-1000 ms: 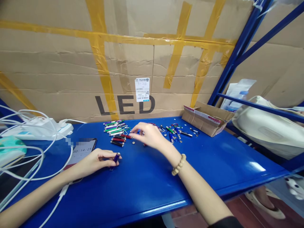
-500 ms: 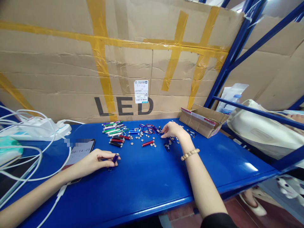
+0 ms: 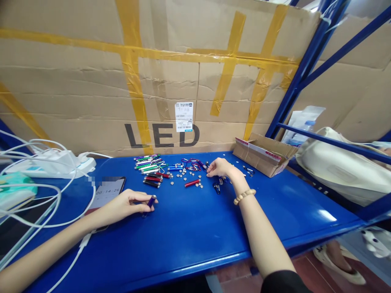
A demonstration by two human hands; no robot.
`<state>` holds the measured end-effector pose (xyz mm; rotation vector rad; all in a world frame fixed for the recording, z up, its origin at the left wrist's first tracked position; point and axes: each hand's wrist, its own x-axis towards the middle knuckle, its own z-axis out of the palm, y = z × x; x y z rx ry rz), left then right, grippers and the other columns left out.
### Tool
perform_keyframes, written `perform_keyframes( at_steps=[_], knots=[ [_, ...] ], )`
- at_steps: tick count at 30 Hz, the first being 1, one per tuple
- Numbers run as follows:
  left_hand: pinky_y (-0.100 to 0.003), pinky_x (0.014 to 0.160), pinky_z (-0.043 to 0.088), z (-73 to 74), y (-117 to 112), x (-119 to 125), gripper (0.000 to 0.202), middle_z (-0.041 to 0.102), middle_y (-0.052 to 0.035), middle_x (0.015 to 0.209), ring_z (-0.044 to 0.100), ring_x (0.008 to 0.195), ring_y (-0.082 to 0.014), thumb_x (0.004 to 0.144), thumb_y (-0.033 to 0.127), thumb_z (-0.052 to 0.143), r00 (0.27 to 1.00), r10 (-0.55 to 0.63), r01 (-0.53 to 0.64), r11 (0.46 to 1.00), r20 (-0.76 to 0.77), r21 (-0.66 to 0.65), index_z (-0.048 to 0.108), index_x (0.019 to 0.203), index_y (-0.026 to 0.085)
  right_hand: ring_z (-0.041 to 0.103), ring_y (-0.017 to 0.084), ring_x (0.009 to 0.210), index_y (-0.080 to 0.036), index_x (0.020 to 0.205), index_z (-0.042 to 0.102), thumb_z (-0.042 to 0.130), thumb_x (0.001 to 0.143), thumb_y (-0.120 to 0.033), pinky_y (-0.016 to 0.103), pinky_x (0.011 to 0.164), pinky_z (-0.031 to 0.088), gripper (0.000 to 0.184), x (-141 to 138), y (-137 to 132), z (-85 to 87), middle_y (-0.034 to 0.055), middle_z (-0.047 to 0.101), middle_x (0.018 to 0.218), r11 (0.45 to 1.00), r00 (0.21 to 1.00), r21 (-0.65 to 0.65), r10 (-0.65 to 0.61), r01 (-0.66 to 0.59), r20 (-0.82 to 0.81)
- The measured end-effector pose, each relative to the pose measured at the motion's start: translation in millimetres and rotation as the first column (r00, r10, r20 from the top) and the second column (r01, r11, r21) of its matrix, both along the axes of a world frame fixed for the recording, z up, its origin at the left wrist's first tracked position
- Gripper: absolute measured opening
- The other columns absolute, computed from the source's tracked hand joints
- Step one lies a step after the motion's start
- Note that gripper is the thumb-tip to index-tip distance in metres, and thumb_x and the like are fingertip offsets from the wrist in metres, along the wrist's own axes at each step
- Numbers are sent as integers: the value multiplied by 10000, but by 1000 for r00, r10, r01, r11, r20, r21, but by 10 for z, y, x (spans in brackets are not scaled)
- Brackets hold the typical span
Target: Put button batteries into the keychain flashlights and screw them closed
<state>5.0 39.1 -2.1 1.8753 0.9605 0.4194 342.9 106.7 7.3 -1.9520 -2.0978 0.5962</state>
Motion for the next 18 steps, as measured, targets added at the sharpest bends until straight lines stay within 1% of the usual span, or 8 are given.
perform_keyframes(
  at_steps=[3,6,11,18],
  knots=[
    [-299,712,478,1,-1,-3,336,688,-49,839,590,712,-176,734,348,630,1000,-7,7,1000,-17,14,695,1003,157,644,163,687,-157,810,717,683,630,-251,215,593,480,206,-19,-4,-8,29,715,727,1000,1000,-18,18,-19,-16],
    [-296,715,475,-9,1,-10,359,687,-47,842,587,703,-170,735,345,629,1000,-6,6,1000,-8,16,683,1039,162,641,163,684,-153,779,711,704,614,-278,218,595,480,207,-27,-2,-13,35,713,725,1000,999,-16,17,-17,-29],
    [-296,721,478,-31,2,-18,334,691,-50,858,592,716,-176,733,347,631,1000,-6,5,1000,5,17,696,1005,164,646,175,695,-138,748,691,732,583,-323,219,586,482,251,-39,-2,-3,62,714,739,1000,999,12,-18,18,-45],
    [-283,718,479,-34,-3,-16,311,696,-43,867,597,733,-177,735,348,630,1000,-22,22,1000,3,16,701,982,173,654,173,655,-145,716,697,730,595,-299,216,557,489,198,-94,-4,-12,50,712,685,999,999,48,-3,5,-54]
  ],
)
